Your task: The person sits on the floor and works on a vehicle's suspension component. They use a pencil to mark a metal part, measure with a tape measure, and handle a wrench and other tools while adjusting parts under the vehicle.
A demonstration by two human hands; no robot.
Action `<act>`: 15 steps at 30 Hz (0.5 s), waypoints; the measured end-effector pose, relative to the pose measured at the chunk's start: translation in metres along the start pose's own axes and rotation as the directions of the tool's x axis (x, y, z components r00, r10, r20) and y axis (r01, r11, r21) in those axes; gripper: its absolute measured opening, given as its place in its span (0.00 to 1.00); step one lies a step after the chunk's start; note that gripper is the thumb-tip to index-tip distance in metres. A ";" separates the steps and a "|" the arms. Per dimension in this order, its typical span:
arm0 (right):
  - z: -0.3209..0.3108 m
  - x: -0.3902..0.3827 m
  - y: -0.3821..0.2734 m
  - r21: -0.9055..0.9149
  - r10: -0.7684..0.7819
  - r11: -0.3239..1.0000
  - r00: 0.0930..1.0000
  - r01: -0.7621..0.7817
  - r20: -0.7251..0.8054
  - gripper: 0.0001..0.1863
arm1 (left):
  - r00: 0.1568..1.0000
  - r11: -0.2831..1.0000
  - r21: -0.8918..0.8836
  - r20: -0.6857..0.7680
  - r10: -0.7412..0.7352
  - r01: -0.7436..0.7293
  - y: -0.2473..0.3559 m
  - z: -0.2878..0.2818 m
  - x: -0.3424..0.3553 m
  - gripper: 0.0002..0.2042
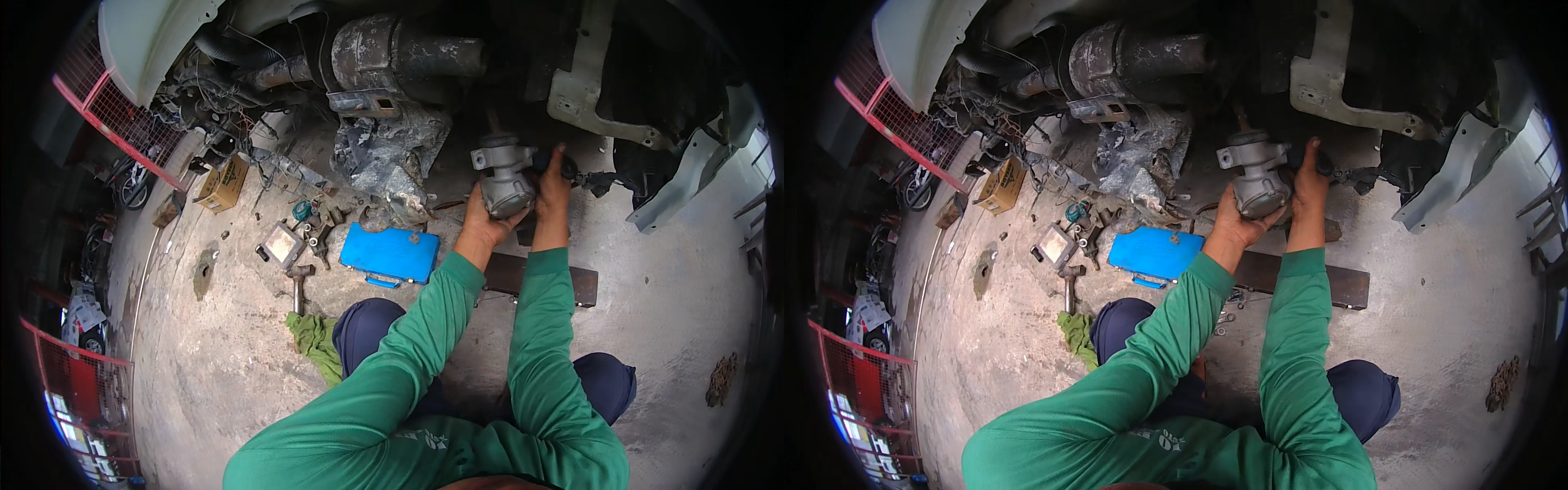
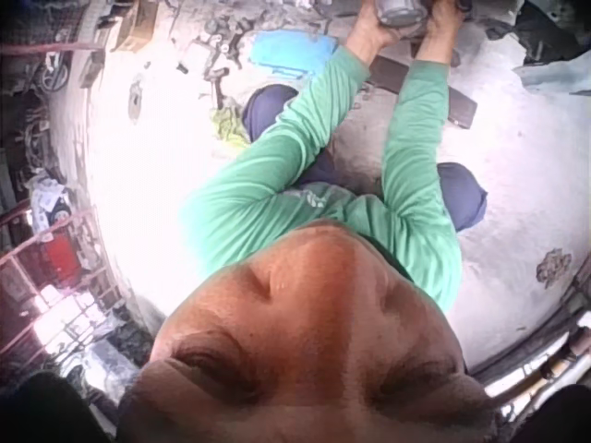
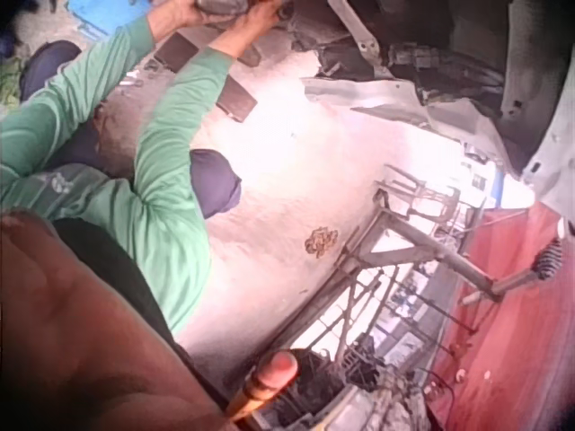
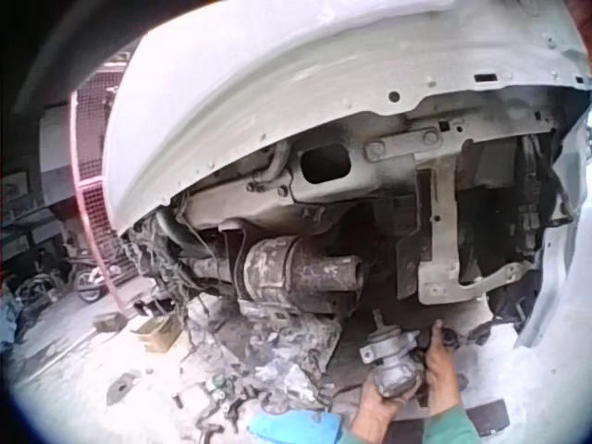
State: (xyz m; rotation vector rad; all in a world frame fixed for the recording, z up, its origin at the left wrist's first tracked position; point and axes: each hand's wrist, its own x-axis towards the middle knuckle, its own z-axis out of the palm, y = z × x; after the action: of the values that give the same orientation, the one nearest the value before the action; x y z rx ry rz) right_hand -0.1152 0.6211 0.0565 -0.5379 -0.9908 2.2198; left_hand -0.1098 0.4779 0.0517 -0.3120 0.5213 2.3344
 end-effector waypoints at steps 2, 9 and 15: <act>-0.012 0.018 -0.011 -0.083 0.090 0.993 0.996 -0.088 0.020 0.36 | 0.999 0.997 -0.063 0.008 -0.050 0.051 -0.019 -0.007 0.023 0.20; -0.005 0.062 -0.022 -0.228 0.242 0.951 0.963 -0.209 0.123 0.34 | 0.996 0.967 -0.240 -0.037 0.076 -0.083 -0.044 0.002 0.051 0.17; 0.015 0.028 -0.030 -0.377 0.207 0.916 0.966 -0.137 0.153 0.42 | 0.989 0.937 -0.318 -0.013 0.146 -0.143 -0.046 -0.002 0.058 0.17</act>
State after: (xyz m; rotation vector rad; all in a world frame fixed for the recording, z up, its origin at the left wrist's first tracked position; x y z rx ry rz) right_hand -0.1323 0.6477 0.0863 -0.6027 -1.5286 2.2835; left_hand -0.1196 0.5426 0.0161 -0.4233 0.1624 2.5625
